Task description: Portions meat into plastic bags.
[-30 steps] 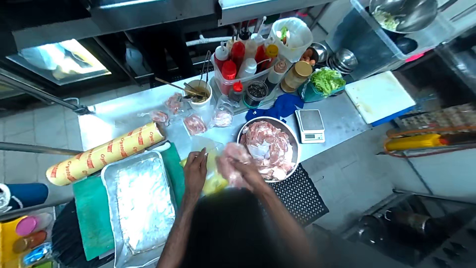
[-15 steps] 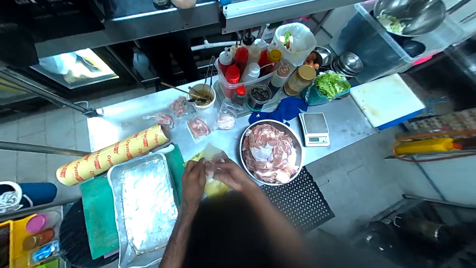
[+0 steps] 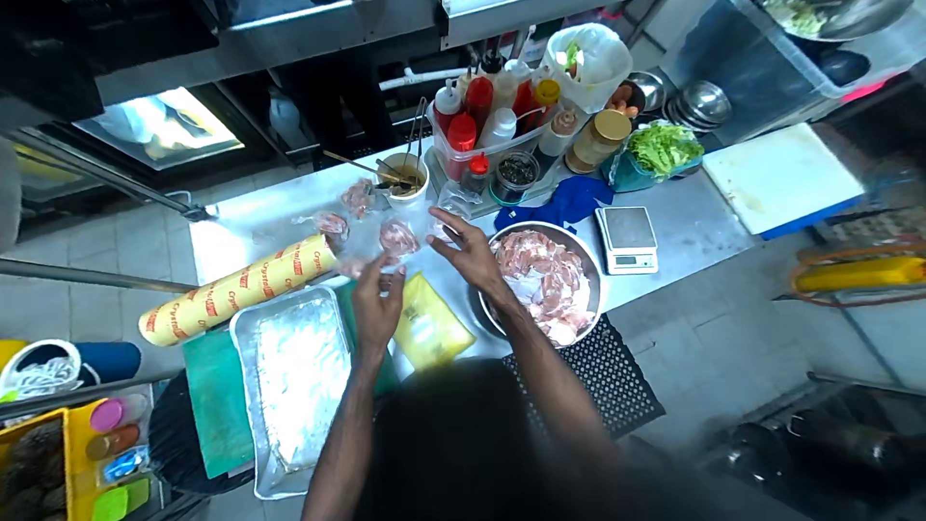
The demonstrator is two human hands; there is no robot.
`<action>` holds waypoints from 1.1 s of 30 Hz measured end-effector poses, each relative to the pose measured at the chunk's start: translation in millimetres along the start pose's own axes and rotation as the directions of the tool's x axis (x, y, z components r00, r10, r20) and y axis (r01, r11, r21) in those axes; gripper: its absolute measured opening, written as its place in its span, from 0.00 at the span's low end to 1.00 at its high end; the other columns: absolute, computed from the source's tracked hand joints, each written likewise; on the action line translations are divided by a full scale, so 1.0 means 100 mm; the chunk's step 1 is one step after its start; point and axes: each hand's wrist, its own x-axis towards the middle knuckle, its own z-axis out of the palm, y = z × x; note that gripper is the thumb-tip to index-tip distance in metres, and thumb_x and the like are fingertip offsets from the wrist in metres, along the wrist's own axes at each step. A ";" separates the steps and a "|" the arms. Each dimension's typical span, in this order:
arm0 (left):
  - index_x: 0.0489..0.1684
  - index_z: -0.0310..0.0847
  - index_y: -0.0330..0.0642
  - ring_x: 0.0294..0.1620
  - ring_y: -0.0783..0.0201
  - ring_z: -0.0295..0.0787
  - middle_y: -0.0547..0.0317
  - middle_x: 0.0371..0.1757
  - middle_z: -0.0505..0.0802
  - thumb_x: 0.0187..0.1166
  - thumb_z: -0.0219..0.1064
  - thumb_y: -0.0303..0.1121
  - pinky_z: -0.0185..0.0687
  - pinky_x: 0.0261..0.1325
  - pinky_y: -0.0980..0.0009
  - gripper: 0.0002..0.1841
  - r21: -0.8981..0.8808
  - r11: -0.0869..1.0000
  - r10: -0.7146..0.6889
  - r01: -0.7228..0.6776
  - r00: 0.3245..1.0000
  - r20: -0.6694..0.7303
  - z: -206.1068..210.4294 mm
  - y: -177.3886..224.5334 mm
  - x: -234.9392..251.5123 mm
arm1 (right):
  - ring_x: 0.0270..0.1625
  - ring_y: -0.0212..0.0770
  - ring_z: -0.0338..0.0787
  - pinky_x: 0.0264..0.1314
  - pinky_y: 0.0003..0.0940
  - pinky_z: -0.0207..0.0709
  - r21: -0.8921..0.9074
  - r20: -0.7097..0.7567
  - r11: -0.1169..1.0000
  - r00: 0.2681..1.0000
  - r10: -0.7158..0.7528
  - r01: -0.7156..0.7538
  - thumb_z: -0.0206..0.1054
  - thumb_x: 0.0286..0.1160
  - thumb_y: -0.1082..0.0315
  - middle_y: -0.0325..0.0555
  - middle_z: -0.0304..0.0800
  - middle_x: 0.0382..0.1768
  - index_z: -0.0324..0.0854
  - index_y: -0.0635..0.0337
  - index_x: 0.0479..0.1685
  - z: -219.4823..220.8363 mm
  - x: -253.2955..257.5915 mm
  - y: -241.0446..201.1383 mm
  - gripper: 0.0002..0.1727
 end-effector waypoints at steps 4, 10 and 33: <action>0.56 0.93 0.44 0.65 0.47 0.86 0.44 0.62 0.91 0.84 0.63 0.41 0.80 0.72 0.50 0.16 0.396 0.911 -0.309 0.117 0.830 0.465 0.48 -0.66 -0.52 | 0.64 0.43 0.91 0.59 0.44 0.89 0.055 -0.049 0.980 0.980 0.192 -0.189 0.68 0.83 0.66 0.40 0.84 0.75 0.78 0.49 0.78 -0.20 -0.24 0.32 0.24; 0.68 0.87 0.44 0.69 0.32 0.78 0.36 0.81 0.76 0.82 0.66 0.48 0.76 0.64 0.38 0.23 0.676 0.712 -0.207 -0.188 0.864 0.459 0.83 -1.22 -1.05 | 0.56 0.37 0.93 0.62 0.40 0.88 0.101 -0.084 0.913 0.911 0.403 -0.394 0.69 0.82 0.65 0.43 0.91 0.65 0.82 0.53 0.74 -0.34 -0.63 0.83 0.21; 0.60 0.78 0.35 0.53 0.54 0.94 0.46 0.54 0.92 0.93 0.48 0.29 0.92 0.57 0.55 0.13 -0.875 -0.005 -0.511 0.485 0.751 0.419 0.27 -0.43 -0.75 | 0.52 0.45 0.92 0.61 0.42 0.88 0.690 0.127 0.581 0.862 0.490 -0.432 0.72 0.76 0.74 0.57 0.91 0.54 0.81 0.69 0.65 0.42 -0.71 0.40 0.19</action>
